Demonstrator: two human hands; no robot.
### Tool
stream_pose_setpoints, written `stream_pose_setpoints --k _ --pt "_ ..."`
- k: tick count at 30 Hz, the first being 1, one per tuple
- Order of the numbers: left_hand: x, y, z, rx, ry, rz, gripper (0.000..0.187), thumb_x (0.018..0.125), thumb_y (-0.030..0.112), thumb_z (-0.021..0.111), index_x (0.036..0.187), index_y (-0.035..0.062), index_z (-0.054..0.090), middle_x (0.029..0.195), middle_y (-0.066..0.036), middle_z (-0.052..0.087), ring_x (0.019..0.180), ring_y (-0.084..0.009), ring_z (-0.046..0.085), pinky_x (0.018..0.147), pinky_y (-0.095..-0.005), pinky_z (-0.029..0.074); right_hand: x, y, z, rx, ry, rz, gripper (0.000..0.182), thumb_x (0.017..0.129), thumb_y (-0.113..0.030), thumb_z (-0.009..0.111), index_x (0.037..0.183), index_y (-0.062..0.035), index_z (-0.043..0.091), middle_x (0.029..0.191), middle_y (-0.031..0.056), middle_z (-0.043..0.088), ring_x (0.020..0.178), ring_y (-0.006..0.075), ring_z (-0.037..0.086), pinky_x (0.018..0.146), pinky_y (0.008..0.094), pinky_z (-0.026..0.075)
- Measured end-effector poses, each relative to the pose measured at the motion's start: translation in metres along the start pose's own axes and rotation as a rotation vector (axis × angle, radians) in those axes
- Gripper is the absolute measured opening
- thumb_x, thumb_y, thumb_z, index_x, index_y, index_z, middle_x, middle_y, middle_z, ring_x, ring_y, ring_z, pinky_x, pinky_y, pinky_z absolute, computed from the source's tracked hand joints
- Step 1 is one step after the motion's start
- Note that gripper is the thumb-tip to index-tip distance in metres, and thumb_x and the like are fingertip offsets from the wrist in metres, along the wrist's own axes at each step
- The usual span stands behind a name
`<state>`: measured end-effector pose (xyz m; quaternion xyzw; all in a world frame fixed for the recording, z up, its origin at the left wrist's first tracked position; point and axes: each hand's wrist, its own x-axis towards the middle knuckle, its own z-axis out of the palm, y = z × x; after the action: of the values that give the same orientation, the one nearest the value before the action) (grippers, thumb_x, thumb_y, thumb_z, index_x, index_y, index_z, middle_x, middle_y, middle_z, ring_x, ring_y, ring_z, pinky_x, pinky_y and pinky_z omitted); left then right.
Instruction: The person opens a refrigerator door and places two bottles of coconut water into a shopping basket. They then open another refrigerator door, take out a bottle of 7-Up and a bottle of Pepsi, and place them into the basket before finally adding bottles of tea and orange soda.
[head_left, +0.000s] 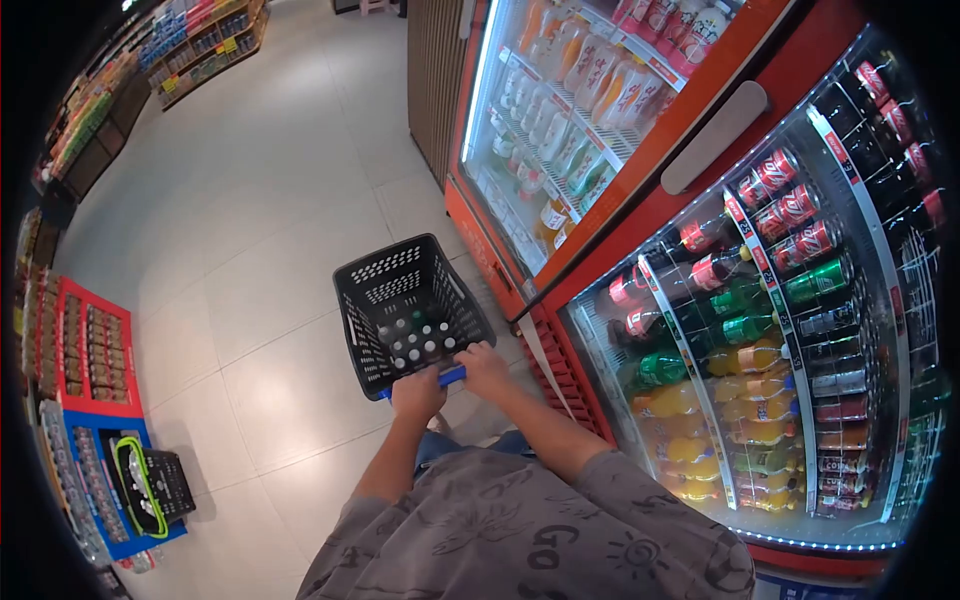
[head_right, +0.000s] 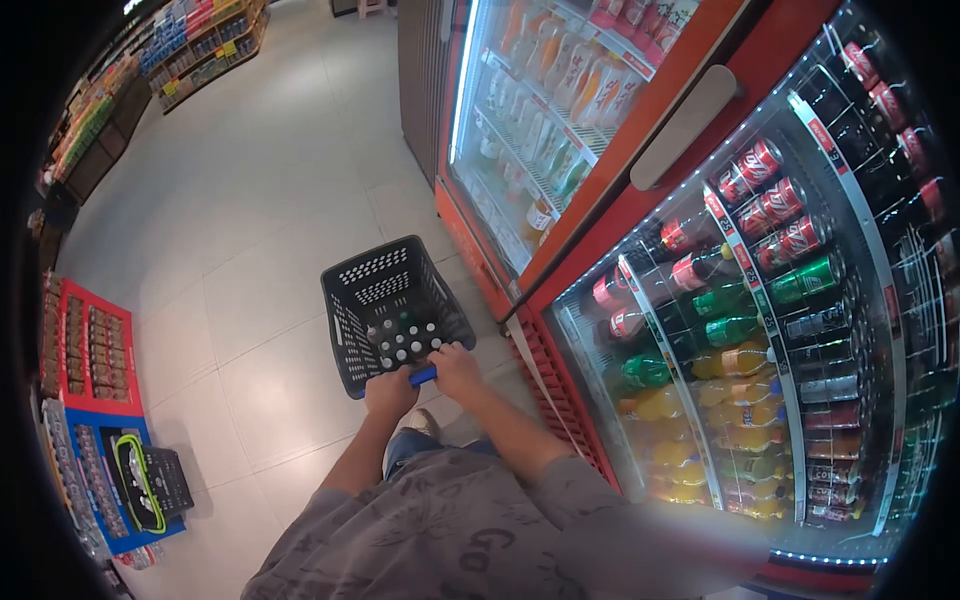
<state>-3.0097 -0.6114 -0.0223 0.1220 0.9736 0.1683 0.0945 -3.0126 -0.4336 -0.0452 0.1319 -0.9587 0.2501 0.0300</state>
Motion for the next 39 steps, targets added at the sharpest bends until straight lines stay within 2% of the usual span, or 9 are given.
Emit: stream_pose_setpoints --k 10,12,14,18,20,23,27,33,39 --pt "0.064 -0.029 -0.025 0.031 -0.070 -0.006 0.023 0.078 0.034 0.068 0.087 0.0130 0.067 0.077 -0.014 0.071 0.074 -0.0330 0.070 0.067 -0.0469 0.054 0.015 0.031 -0.051 0.165 0.027 0.355 0.056 0.082 -0.015 0.070 0.134 -0.0035 0.051 0.130 0.0182 0.056 0.123 0.0338 0.053 0.101 0.0407 0.044" --pt "0.073 -0.033 -0.031 0.052 -0.043 0.026 0.023 0.077 0.032 0.068 0.089 0.0131 0.066 0.075 -0.013 0.070 0.071 -0.0327 0.070 0.063 -0.0455 0.054 0.026 0.062 -0.086 0.577 0.229 0.514 0.050 0.087 -0.013 0.067 0.132 -0.0005 0.051 0.125 0.0168 0.059 0.119 0.0269 0.056 0.098 0.0376 0.046" --pt "0.077 -0.034 -0.033 0.062 -0.028 0.035 0.023 0.076 0.032 0.068 0.090 0.0131 0.066 0.073 -0.012 0.070 0.069 -0.0326 0.070 0.061 -0.0450 0.054 0.049 0.041 -0.184 0.311 0.498 0.546 0.047 0.088 -0.009 0.065 0.132 -0.0005 0.051 0.121 0.0145 0.061 0.115 0.0208 0.057 0.096 0.0340 0.047" --pt "0.095 -0.043 -0.033 0.082 -0.018 0.028 0.023 0.075 0.033 0.069 0.087 0.0137 0.067 0.071 -0.012 0.069 0.069 -0.0335 0.069 0.062 -0.0462 0.054 0.066 0.084 -0.294 0.304 1.148 0.408 0.040 0.089 -0.007 0.063 0.127 0.0000 0.055 0.127 0.0155 0.056 0.116 0.0243 0.057 0.099 0.0361 0.048" --pt "0.104 -0.046 -0.035 0.097 -0.052 -0.002 0.024 0.076 0.035 0.068 0.090 0.0149 0.069 0.076 -0.013 0.070 0.073 -0.0342 0.070 0.066 -0.0468 0.054 0.078 0.089 -0.337 0.258 1.268 0.326 0.039 0.090 -0.008 0.062 0.127 0.0038 0.053 0.126 0.0167 0.056 0.116 0.0244 0.057 0.098 0.0359 0.049" --pt "0.115 -0.051 -0.036 0.128 -0.035 -0.006 0.025 0.077 0.035 0.068 0.093 0.0168 0.070 0.073 -0.011 0.070 0.069 -0.0339 0.069 0.064 -0.0454 0.054 0.111 0.104 -0.372 0.478 1.259 0.121 0.039 0.092 -0.009 0.061 0.126 0.0061 0.050 0.117 0.0163 0.060 0.108 0.0218 0.061 0.094 0.0347 0.051" --pt "0.129 -0.055 -0.036 0.113 0.026 0.025 0.023 0.075 0.036 0.070 0.083 0.0147 0.067 0.070 -0.013 0.068 0.067 -0.0330 0.069 0.060 -0.0464 0.054 0.141 0.100 -0.409 0.917 1.067 0.208 0.035 0.092 -0.011 0.062 0.122 0.0057 0.055 0.098 0.0106 0.068 0.093 0.0170 0.066 0.088 0.0317 0.053" --pt "0.149 -0.063 -0.043 0.140 0.003 0.010 0.024 0.074 0.037 0.071 0.082 0.0149 0.066 0.070 -0.013 0.068 0.068 -0.0333 0.069 0.061 -0.0467 0.054 0.150 0.108 -0.415 0.988 1.031 0.247 0.036 0.094 -0.020 0.064 0.114 0.0095 0.060 0.119 0.0191 0.065 0.111 0.0247 0.065 0.098 0.0359 0.050" --pt "0.165 -0.076 -0.042 0.110 -0.019 0.049 0.024 0.075 0.036 0.070 0.082 0.0136 0.066 0.071 -0.013 0.069 0.069 -0.0346 0.069 0.062 -0.0480 0.053 0.147 0.103 -0.415 0.954 0.973 0.215 0.043 0.100 -0.023 0.056 0.127 0.0088 0.047 0.134 0.0234 0.056 0.125 0.0336 0.056 0.108 0.0421 0.042"
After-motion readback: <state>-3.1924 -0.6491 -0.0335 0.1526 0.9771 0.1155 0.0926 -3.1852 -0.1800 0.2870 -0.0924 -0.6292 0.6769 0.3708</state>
